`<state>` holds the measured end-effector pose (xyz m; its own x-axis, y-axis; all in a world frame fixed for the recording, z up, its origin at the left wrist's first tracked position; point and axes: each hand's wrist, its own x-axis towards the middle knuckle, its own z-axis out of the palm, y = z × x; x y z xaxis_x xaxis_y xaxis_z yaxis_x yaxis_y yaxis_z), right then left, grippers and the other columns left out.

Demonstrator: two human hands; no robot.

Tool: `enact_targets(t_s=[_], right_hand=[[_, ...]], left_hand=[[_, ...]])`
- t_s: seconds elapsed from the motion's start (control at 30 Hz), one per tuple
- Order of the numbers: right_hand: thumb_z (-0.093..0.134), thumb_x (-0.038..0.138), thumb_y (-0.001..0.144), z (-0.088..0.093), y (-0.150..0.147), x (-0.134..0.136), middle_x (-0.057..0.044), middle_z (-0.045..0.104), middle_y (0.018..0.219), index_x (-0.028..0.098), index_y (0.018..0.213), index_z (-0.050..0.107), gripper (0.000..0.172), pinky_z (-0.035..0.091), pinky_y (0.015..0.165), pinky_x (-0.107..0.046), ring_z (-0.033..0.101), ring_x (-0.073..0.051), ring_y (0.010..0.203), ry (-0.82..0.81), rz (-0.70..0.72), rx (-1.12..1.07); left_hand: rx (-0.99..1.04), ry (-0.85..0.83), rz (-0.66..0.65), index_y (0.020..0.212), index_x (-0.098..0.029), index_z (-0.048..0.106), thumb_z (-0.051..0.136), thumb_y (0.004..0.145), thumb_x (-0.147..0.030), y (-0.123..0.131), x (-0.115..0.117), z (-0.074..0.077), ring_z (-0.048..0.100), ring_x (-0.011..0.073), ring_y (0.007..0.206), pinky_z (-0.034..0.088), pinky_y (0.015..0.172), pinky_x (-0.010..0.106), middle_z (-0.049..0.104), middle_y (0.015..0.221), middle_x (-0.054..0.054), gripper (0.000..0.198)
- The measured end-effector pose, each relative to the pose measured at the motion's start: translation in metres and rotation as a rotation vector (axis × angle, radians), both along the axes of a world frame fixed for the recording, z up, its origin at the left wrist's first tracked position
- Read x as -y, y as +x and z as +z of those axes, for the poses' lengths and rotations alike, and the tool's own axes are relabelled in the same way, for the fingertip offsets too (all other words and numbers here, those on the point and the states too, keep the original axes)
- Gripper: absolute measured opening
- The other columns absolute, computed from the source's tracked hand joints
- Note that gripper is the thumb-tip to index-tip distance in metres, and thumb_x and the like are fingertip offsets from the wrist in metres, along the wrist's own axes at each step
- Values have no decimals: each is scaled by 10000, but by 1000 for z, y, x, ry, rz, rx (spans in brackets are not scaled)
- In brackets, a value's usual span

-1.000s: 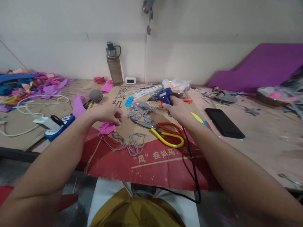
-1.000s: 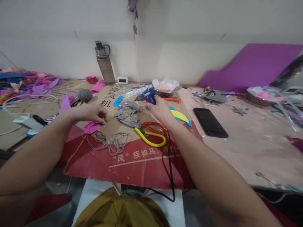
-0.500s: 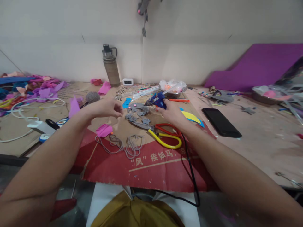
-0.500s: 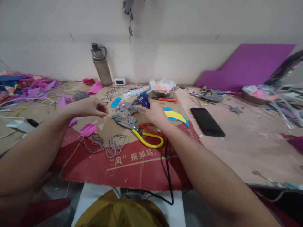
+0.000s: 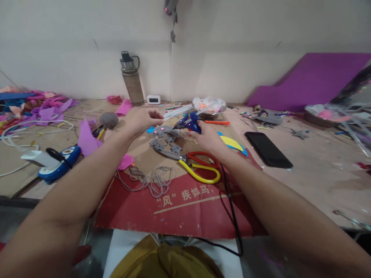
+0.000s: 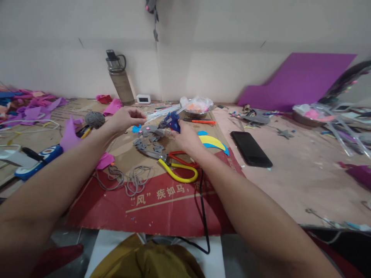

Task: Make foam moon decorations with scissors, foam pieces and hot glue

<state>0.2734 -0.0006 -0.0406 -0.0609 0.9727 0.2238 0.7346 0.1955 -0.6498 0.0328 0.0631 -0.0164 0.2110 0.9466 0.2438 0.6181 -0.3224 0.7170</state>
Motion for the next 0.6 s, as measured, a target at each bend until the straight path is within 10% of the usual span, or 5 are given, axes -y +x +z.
enact_targets(t_s=[0.2, 0.6], right_hand=[[559, 260, 875, 4, 4, 2, -149, 634, 1243, 126, 1284, 553, 431, 446, 948, -371, 610, -262, 1090, -1, 8, -21], [565, 320, 870, 24, 16, 14, -130, 693, 1098, 157, 1197, 601, 366, 480, 783, -314, 650, -253, 934, -70, -18, 171]], left_hand=[[311, -91, -24, 769, -143, 682, 779, 610, -240, -6, 1, -10, 565, 106, 572, 442, 545, 232, 659, 665, 20, 210], [315, -127, -67, 765, -148, 669, 771, 649, -301, -4, 4, -17, 574, 108, 595, 437, 572, 242, 660, 670, 18, 217]])
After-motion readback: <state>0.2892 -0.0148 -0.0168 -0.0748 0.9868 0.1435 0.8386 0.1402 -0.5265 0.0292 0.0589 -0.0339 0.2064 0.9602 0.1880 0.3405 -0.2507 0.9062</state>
